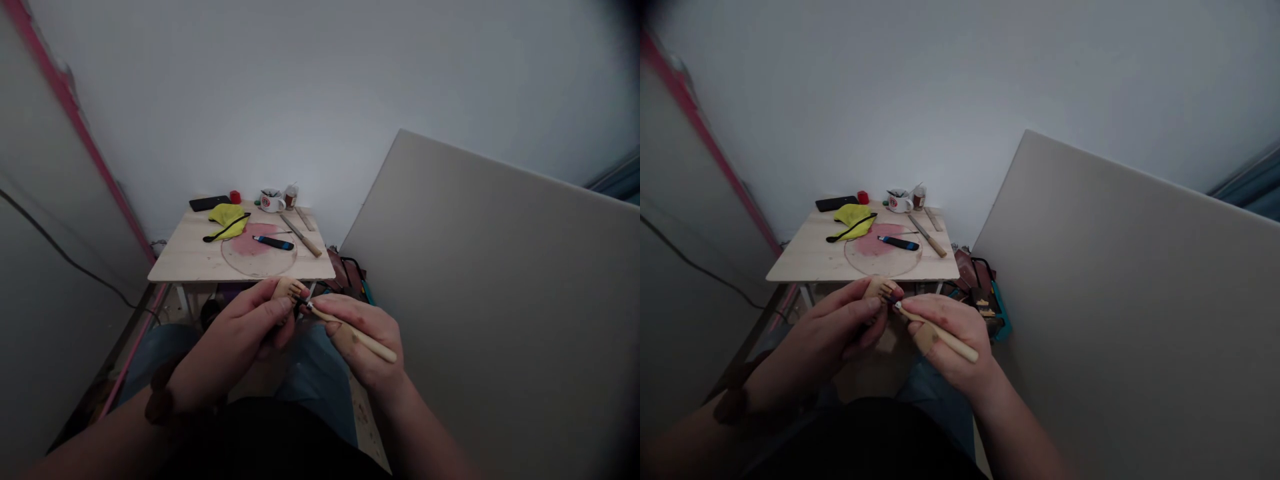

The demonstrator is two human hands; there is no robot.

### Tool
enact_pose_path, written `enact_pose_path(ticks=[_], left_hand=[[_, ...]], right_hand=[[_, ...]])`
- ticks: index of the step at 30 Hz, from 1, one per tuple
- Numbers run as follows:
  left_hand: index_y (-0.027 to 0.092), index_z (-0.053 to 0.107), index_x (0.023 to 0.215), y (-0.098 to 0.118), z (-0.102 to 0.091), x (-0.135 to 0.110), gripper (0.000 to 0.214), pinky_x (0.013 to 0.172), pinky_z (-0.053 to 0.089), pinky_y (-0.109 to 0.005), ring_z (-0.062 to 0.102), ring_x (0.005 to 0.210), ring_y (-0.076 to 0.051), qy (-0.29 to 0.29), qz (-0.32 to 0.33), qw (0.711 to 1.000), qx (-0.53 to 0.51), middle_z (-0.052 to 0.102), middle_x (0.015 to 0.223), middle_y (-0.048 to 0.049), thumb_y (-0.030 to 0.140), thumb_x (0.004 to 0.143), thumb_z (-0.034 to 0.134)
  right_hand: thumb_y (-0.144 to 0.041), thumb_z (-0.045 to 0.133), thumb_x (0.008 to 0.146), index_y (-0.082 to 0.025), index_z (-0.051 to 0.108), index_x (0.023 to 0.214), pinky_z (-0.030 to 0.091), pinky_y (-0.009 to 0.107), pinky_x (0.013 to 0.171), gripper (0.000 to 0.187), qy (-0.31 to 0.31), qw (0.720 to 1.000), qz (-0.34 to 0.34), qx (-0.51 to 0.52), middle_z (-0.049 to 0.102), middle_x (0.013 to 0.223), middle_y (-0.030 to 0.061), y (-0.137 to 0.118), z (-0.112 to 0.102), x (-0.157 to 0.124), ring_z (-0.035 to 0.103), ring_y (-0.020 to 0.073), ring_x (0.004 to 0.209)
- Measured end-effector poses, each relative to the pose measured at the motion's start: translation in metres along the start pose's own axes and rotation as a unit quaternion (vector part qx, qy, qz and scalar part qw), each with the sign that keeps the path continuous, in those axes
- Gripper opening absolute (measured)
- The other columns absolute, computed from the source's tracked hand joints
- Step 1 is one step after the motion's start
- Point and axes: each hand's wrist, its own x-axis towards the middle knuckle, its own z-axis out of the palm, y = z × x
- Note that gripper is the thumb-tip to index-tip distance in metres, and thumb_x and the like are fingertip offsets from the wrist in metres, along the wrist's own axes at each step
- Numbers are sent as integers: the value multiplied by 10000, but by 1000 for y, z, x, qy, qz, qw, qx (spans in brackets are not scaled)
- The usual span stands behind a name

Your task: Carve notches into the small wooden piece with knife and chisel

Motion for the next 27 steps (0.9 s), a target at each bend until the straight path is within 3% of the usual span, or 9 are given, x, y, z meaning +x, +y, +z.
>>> enact_pose_path(ticks=[8,17,23,27], left_hand=[[248,707,1013,-5,0,1,271,579,329,-256,441,658,-148,9,-7,1000,0,628,759,21,479,1152,674],[234,718,1201,1,0,1,268,546,282,-247,402,615,-126,-21,-36,998,36,610,741,38,485,1167,630],[229,686,1115,5,-2,3,292,531,279,-245,392,596,-129,-40,-51,996,67,584,720,46,503,1165,600],[232,676,1087,1,0,5,276,552,292,-237,420,624,-130,-21,-45,996,70,608,740,39,489,1162,608]], right_hand=[[-175,781,1089,-385,848,1447,722,361,1042,421,-4,1000,-3,-3,920,1297,21,1,0,-1,885,209,1188],[-168,750,1074,-325,805,1507,720,400,1065,464,-58,996,-52,-47,901,1326,68,2,-11,1,871,234,1220],[-176,707,1075,-302,785,1528,739,446,1069,477,-97,989,-74,-78,915,1283,71,2,-18,4,884,251,1201],[-197,686,1088,-295,759,1566,736,445,1063,493,-104,986,-87,-100,910,1308,81,2,-19,5,884,248,1213]])
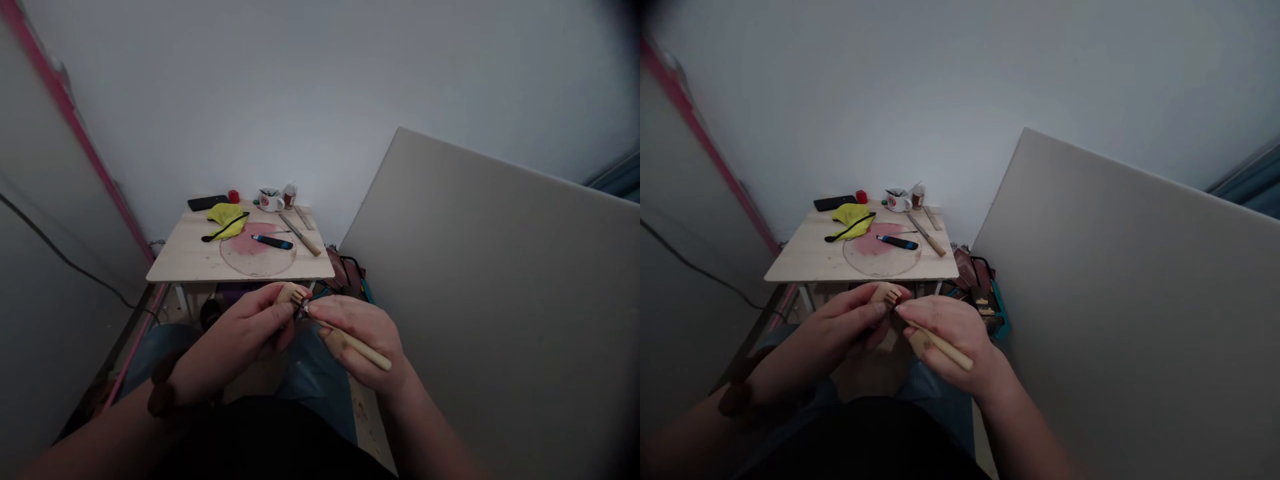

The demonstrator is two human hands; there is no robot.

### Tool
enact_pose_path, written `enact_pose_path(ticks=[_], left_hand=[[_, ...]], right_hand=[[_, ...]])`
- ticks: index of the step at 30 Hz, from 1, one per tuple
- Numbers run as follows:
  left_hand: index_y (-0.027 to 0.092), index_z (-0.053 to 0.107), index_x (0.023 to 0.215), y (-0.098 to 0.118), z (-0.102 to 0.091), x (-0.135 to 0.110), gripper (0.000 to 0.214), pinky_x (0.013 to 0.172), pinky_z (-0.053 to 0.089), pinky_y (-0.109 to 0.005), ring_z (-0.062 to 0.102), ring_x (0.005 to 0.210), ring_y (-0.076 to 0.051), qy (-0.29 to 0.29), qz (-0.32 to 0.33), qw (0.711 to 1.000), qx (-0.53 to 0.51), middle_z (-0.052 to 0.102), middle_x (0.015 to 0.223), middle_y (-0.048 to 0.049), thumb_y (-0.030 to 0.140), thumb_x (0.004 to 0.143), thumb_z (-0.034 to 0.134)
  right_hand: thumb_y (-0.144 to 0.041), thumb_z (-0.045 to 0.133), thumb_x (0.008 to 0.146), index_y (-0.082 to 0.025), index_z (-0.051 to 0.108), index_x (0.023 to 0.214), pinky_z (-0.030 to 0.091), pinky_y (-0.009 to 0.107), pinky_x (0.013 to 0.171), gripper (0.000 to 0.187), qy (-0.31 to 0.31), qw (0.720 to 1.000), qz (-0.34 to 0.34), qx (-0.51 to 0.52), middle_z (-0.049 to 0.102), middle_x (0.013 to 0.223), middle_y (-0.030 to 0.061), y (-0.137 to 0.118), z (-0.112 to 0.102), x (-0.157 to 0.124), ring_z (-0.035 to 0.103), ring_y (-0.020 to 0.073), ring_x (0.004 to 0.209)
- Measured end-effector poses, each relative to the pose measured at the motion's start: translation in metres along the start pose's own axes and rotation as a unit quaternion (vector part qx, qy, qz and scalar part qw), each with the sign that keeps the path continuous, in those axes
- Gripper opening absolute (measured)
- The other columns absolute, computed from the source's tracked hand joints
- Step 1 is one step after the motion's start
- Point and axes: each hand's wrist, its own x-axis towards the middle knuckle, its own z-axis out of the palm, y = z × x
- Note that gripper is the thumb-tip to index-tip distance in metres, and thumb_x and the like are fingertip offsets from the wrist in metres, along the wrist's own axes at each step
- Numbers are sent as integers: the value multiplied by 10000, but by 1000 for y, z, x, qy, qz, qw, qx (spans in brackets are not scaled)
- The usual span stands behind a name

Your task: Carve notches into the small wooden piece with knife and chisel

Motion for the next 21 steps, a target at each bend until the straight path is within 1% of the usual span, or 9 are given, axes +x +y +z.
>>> enact_pose_path(ticks=[2,3,6,8,9,11,14,16,21], left_hand=[[235,681,1081,-1,3,1,247,558,293,-235,426,636,-129,12,3,1000,-27,613,757,41,470,1145,638],[234,681,1066,-1,5,2,241,563,298,-235,424,636,-128,18,4,999,-41,610,760,43,464,1135,654],[228,664,985,1,9,3,256,570,313,-247,407,620,-129,37,6,998,-54,602,741,43,447,1118,671],[221,661,932,1,9,4,253,576,336,-255,421,621,-131,40,7,998,-54,628,752,30,402,1107,674],[218,675,931,-1,9,4,241,584,353,-257,439,628,-132,37,8,997,-60,652,770,20,384,1105,674],[214,713,957,-4,8,3,227,608,383,-258,474,650,-132,34,13,996,-76,695,813,2,377,1112,682],[221,762,1030,-7,7,2,219,620,384,-251,496,675,-131,32,20,994,-98,721,847,-8,410,1124,707],[221,774,1029,-7,8,1,211,604,362,-246,478,672,-129,28,24,993,-110,704,839,-6,411,1111,733],[212,755,947,-1,12,-3,224,564,311,-254,404,630,-123,28,37,992,-114,626,783,11,377,1095,721]], right_hand=[[-223,674,1109,-308,759,1570,736,455,1051,477,-3,1000,-7,-4,915,1292,80,-2,0,1,884,253,1214],[-226,678,1115,-325,772,1553,740,459,1030,460,7,1000,-8,-4,917,1282,77,-4,0,1,888,256,1198],[-184,740,1083,-362,832,1458,744,460,954,424,72,997,-10,8,922,1249,68,-12,1,1,898,264,1107],[-180,787,1053,-348,841,1433,737,464,966,419,108,994,-4,28,918,1255,71,-16,3,-1,892,271,1102],[-198,792,1053,-337,835,1439,734,464,988,412,114,993,8,39,917,1256,70,-18,4,-3,888,274,1119],[-242,758,1089,-328,819,1444,724,439,1020,371,119,990,54,56,925,1229,53,-21,7,-7,884,259,1131],[-302,689,1150,-328,827,1402,718,386,985,289,125,983,114,72,937,1139,27,-23,12,-12,886,228,1064],[-316,698,1148,-324,845,1369,715,372,940,266,129,982,117,74,934,1129,28,-23,15,-12,886,226,1032],[-200,721,1091,-332,861,1348,703,331,885,321,119,987,96,50,932,1117,6,-23,14,-5,888,200,991]])
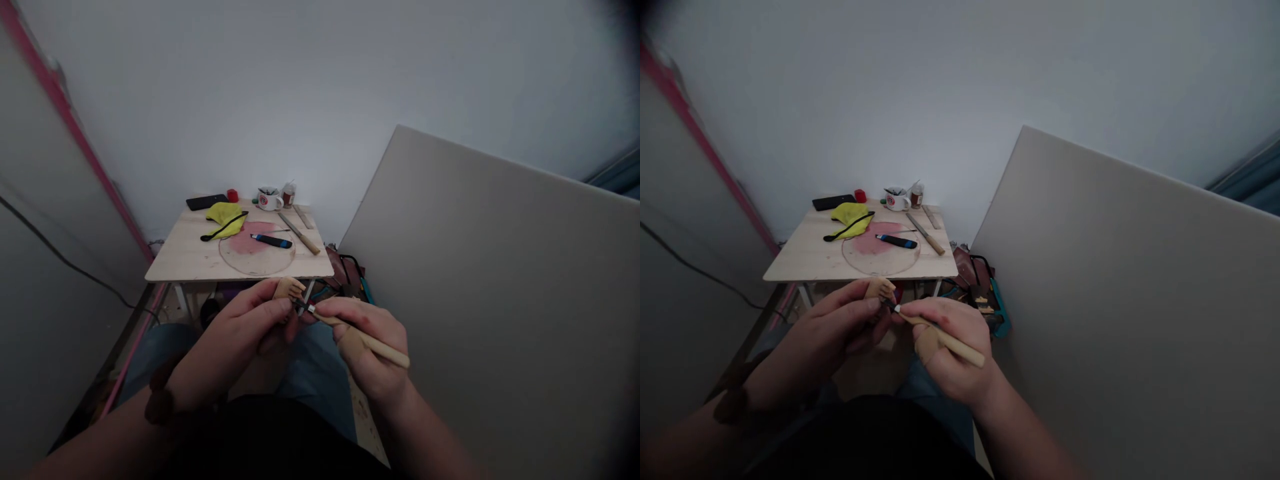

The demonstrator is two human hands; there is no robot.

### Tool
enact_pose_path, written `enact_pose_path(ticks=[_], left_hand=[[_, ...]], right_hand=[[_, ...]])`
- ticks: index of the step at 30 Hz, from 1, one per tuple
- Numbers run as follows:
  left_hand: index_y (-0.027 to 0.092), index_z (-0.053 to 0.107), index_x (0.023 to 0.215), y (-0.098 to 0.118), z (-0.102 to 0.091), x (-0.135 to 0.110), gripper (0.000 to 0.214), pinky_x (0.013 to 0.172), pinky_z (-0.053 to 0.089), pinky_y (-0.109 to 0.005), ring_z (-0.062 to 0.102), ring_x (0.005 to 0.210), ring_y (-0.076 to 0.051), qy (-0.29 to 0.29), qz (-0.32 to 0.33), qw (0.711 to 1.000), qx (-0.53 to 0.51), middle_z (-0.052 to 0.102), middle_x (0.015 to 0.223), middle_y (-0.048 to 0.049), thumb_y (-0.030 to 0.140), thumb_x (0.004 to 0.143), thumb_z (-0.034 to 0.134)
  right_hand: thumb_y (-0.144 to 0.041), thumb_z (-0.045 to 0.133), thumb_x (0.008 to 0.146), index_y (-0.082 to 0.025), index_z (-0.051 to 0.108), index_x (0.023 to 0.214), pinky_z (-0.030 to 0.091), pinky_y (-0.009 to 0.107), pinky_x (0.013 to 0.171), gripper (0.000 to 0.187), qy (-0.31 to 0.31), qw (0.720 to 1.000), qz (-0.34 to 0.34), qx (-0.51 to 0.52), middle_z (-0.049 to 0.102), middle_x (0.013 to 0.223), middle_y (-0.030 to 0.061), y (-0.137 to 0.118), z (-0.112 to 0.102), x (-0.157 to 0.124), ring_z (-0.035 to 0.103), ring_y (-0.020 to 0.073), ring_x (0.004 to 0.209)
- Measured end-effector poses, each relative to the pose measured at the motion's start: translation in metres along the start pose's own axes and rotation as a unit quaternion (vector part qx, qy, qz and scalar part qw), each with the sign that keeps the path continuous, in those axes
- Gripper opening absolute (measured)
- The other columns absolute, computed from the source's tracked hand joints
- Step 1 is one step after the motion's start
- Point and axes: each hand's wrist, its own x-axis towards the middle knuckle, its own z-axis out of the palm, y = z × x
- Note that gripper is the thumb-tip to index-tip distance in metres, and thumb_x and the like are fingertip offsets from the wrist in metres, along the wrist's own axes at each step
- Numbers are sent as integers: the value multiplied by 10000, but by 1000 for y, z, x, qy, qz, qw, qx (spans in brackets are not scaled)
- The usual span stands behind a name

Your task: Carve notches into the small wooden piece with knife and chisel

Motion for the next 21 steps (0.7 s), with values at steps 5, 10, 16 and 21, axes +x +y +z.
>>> enact_pose_path(ticks=[5,10,16,21], left_hand=[[221,725,926,-2,-1,0,196,551,296,-252,394,634,-129,-5,-7,1000,3,587,767,21,346,1077,716],[213,711,900,-5,-2,-1,236,583,337,-245,426,674,-128,6,-2,1000,7,576,787,20,344,1096,711],[208,697,900,-1,1,0,262,577,311,-240,395,647,-111,0,-5,1000,-17,574,776,32,357,1113,731],[205,737,926,-1,-1,0,248,564,305,-239,392,632,-106,-7,1,1000,-17,607,777,29,345,1131,723]], right_hand=[[-196,705,1099,-333,856,1376,707,343,896,344,-9,1000,-1,6,940,1136,3,-3,-2,3,892,204,1012],[-204,700,1115,-343,846,1409,705,349,910,356,-16,1000,-1,22,934,1164,7,-1,-3,0,881,198,1031],[-175,708,1077,-321,832,1444,715,408,939,415,-9,1000,-23,17,918,1189,50,0,-2,-3,876,239,1067],[-157,712,1070,-326,837,1434,718,395,953,420,-8,1000,-15,8,919,1191,40,-1,-2,-4,879,232,1083]])
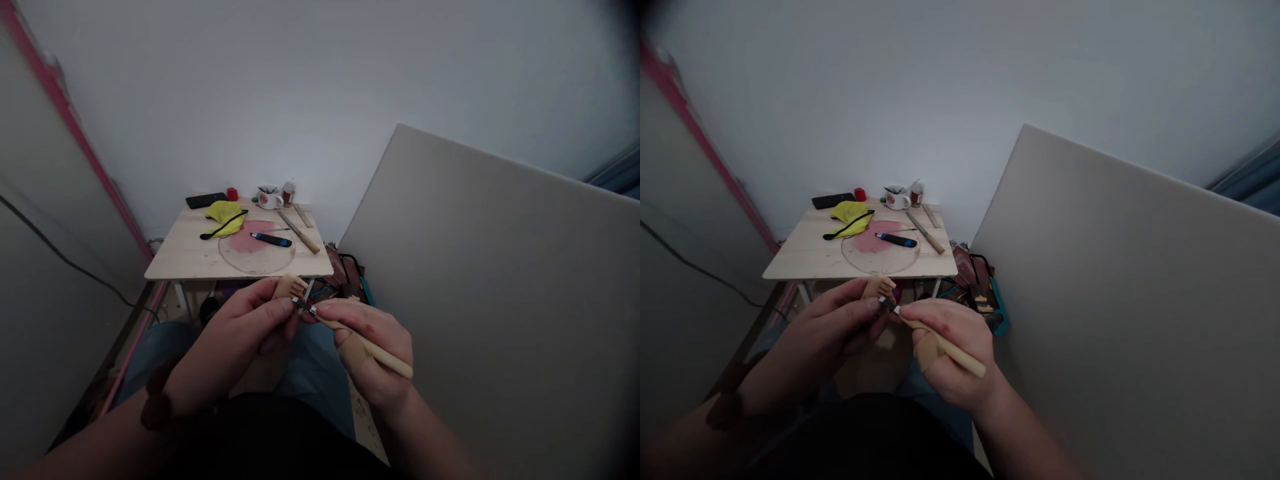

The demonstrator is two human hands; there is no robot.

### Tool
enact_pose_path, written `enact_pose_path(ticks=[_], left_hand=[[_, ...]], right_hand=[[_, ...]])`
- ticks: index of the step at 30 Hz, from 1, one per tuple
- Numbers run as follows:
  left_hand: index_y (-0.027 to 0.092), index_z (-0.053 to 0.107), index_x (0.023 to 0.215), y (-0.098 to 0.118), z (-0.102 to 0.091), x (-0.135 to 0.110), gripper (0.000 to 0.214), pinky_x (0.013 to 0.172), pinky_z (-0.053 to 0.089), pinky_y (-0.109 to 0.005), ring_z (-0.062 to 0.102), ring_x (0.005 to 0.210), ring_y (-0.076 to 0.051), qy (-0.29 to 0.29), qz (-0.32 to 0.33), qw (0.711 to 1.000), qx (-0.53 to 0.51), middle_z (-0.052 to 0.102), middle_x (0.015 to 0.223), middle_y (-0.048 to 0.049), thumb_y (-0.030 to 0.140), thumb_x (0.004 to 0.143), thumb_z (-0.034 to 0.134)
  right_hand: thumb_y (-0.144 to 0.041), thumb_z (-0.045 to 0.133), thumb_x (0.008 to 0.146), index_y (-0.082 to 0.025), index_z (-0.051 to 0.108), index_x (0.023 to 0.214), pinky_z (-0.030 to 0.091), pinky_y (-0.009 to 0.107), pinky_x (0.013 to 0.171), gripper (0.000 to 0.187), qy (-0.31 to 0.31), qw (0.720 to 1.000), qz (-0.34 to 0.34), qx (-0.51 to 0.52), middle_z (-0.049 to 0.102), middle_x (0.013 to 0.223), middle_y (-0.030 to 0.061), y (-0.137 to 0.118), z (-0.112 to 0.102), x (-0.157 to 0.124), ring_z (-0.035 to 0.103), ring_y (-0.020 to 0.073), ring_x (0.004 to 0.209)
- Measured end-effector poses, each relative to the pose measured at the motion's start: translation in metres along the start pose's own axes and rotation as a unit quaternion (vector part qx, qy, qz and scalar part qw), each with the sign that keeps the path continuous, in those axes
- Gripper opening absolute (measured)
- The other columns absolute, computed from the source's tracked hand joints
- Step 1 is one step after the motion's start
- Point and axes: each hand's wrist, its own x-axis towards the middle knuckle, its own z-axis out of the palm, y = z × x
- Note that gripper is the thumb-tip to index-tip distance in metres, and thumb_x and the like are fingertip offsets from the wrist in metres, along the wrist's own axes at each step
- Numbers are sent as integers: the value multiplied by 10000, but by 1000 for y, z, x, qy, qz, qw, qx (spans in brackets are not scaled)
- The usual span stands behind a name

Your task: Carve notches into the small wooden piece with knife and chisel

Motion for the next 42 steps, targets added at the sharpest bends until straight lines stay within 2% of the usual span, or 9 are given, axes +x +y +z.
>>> enact_pose_path(ticks=[5,10,14,19,25,31,37,42], left_hand=[[193,771,944,-2,-2,1,258,566,312,-231,411,645,-104,10,0,1000,9,639,798,14,384,1117,765],[195,768,926,-1,-1,0,263,564,313,-228,387,631,-101,18,8,1000,4,597,763,29,356,1132,742],[192,758,902,-2,-1,-1,292,561,313,-233,391,638,-105,17,15,1000,5,594,768,24,367,1135,744],[194,791,965,-4,-2,-1,266,600,340,-225,448,691,-115,10,18,1000,-2,634,810,7,409,1120,773],[176,797,956,-2,2,-1,345,667,403,-230,514,759,-131,9,17,1000,-1,665,863,-21,499,1065,846],[194,802,953,-1,4,-1,281,600,361,-208,463,677,-104,14,26,1000,-5,674,810,-2,432,1102,801],[184,807,877,-2,5,1,273,532,307,-217,378,584,-86,17,22,999,-32,605,717,24,352,1092,789],[184,792,866,-3,7,0,295,544,323,-217,397,605,-98,27,28,999,-31,591,716,26,379,1088,790]], right_hand=[[-165,714,1071,-322,838,1435,721,366,972,415,2,1000,-11,-8,923,1204,23,-2,-1,1,884,217,1096],[-144,704,1057,-317,842,1424,722,342,998,429,11,1000,-10,-20,924,1225,17,-5,0,2,891,211,1110],[-155,694,1066,-294,840,1425,719,351,1030,411,5,1000,-12,-10,915,1264,32,-4,1,1,884,216,1159],[-170,677,1094,-286,830,1444,705,353,1090,400,1,1000,-13,5,903,1322,40,-2,2,0,869,209,1224],[-240,672,1140,-311,830,1457,730,412,1078,361,-1,1000,-22,18,911,1297,51,-2,6,3,869,239,1237],[-304,674,1157,-319,842,1440,728,417,1097,330,24,999,-21,19,913,1310,44,-1,8,2,875,244,1243],[-243,682,1117,-335,834,1455,720,318,1047,382,27,1000,-1,-14,913,1312,0,-3,3,-3,886,192,1163],[-206,671,1104,-337,829,1463,722,335,1063,413,18,1000,-4,-6,908,1335,0,-3,3,-3,883,203,1202]])
